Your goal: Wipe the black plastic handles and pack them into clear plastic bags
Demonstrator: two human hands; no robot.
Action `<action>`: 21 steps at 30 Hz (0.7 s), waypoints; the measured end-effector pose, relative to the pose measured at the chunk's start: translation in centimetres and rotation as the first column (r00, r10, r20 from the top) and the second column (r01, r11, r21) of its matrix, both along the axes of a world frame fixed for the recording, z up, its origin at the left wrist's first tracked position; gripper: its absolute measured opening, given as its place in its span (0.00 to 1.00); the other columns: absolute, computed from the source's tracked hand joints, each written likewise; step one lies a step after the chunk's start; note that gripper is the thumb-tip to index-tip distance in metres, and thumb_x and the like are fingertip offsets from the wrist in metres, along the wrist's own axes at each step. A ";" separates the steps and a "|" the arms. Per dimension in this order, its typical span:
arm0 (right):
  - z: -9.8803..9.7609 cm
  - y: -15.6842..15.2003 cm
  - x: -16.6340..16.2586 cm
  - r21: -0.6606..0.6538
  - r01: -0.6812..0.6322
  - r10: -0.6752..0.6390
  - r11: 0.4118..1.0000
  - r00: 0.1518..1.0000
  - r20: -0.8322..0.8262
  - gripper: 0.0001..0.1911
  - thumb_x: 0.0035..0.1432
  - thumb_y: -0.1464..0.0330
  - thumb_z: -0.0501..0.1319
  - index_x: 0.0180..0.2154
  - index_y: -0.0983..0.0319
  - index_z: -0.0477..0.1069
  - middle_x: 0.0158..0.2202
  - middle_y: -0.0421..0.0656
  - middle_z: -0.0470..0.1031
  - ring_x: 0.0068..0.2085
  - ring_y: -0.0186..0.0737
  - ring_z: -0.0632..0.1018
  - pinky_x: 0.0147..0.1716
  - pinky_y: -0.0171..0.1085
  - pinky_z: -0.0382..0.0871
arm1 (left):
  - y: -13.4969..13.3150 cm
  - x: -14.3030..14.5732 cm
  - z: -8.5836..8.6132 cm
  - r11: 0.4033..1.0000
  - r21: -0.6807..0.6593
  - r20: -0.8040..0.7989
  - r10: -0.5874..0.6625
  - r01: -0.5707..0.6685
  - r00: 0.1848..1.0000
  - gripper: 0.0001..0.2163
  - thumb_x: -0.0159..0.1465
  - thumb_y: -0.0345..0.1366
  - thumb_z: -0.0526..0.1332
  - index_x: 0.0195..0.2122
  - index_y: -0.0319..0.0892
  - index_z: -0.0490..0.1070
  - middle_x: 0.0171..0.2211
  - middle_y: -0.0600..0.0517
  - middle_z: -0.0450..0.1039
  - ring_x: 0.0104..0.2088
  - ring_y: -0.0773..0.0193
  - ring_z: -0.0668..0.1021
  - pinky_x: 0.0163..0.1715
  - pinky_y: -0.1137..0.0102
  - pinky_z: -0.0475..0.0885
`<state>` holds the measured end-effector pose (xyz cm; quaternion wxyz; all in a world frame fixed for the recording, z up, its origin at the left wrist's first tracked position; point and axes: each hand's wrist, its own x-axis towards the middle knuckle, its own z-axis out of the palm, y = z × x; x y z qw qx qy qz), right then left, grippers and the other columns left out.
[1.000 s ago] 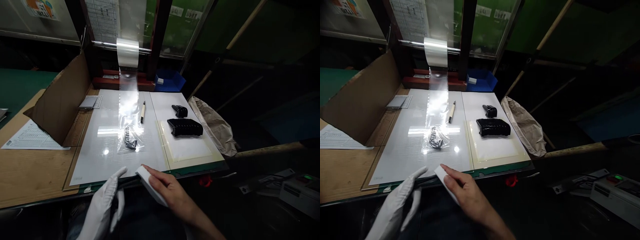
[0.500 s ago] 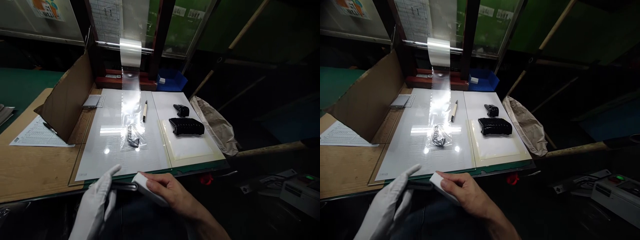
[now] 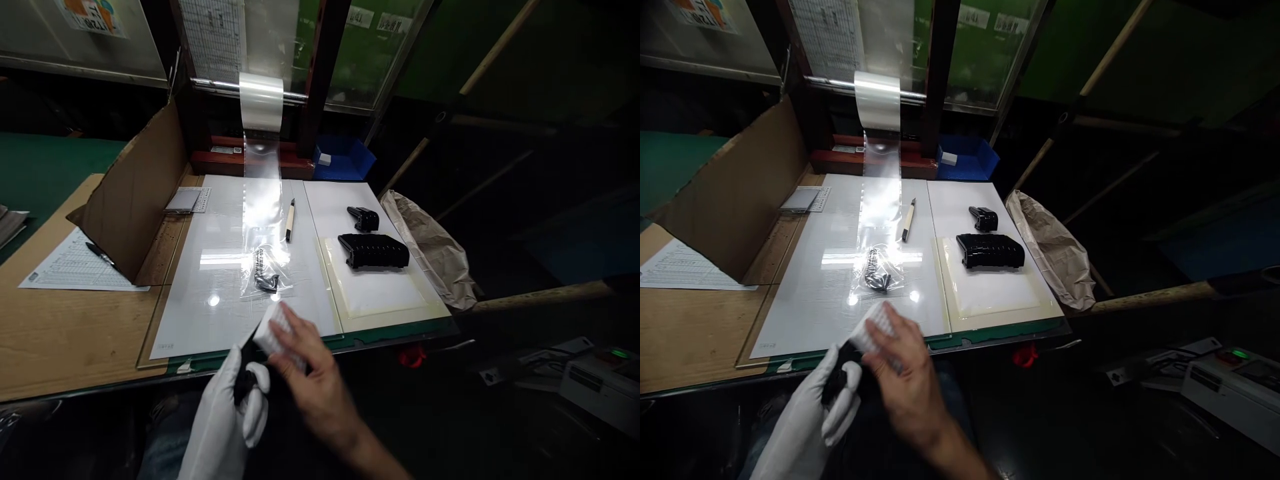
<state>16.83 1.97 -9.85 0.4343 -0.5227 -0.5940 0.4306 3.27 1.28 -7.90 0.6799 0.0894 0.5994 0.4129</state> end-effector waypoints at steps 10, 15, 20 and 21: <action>-0.1 2.4 2.9 0.307 -0.248 0.045 0.919 0.838 0.543 0.24 0.63 0.74 0.65 0.58 0.51 0.74 0.64 0.47 0.69 0.57 0.51 0.70 0.52 0.53 0.72 | -0.3 0.0 -2.6 0.985 0.023 0.109 -0.172 0.170 0.979 0.11 0.57 0.43 0.67 0.38 0.44 0.73 0.11 0.63 0.55 0.09 0.72 0.56 0.10 0.77 0.53; -0.1 2.5 2.9 0.247 -0.220 0.071 0.944 0.863 0.499 0.23 0.63 0.74 0.65 0.58 0.51 0.74 0.63 0.46 0.70 0.56 0.49 0.70 0.52 0.51 0.71 | -0.3 0.1 -3.1 0.980 0.002 0.148 -0.196 0.198 0.969 0.13 0.60 0.50 0.64 0.34 0.45 0.74 0.09 0.63 0.49 0.08 0.73 0.52 0.09 0.76 0.49; 0.5 2.5 3.1 0.217 -0.292 0.156 0.931 0.859 0.487 0.24 0.62 0.74 0.66 0.57 0.51 0.75 0.64 0.45 0.70 0.57 0.49 0.70 0.53 0.52 0.71 | -0.3 -0.3 -3.1 0.971 0.017 0.175 -0.236 0.237 0.956 0.16 0.65 0.52 0.61 0.33 0.43 0.73 0.09 0.63 0.50 0.08 0.72 0.51 0.08 0.74 0.49; 0.6 2.5 3.2 0.184 -0.261 0.148 0.948 0.868 0.474 0.23 0.62 0.73 0.66 0.58 0.51 0.75 0.63 0.45 0.71 0.56 0.48 0.70 0.53 0.51 0.71 | -0.4 -0.5 -2.9 0.967 0.015 0.180 -0.251 0.253 0.951 0.17 0.68 0.52 0.59 0.34 0.42 0.72 0.11 0.64 0.52 0.09 0.73 0.52 0.08 0.75 0.50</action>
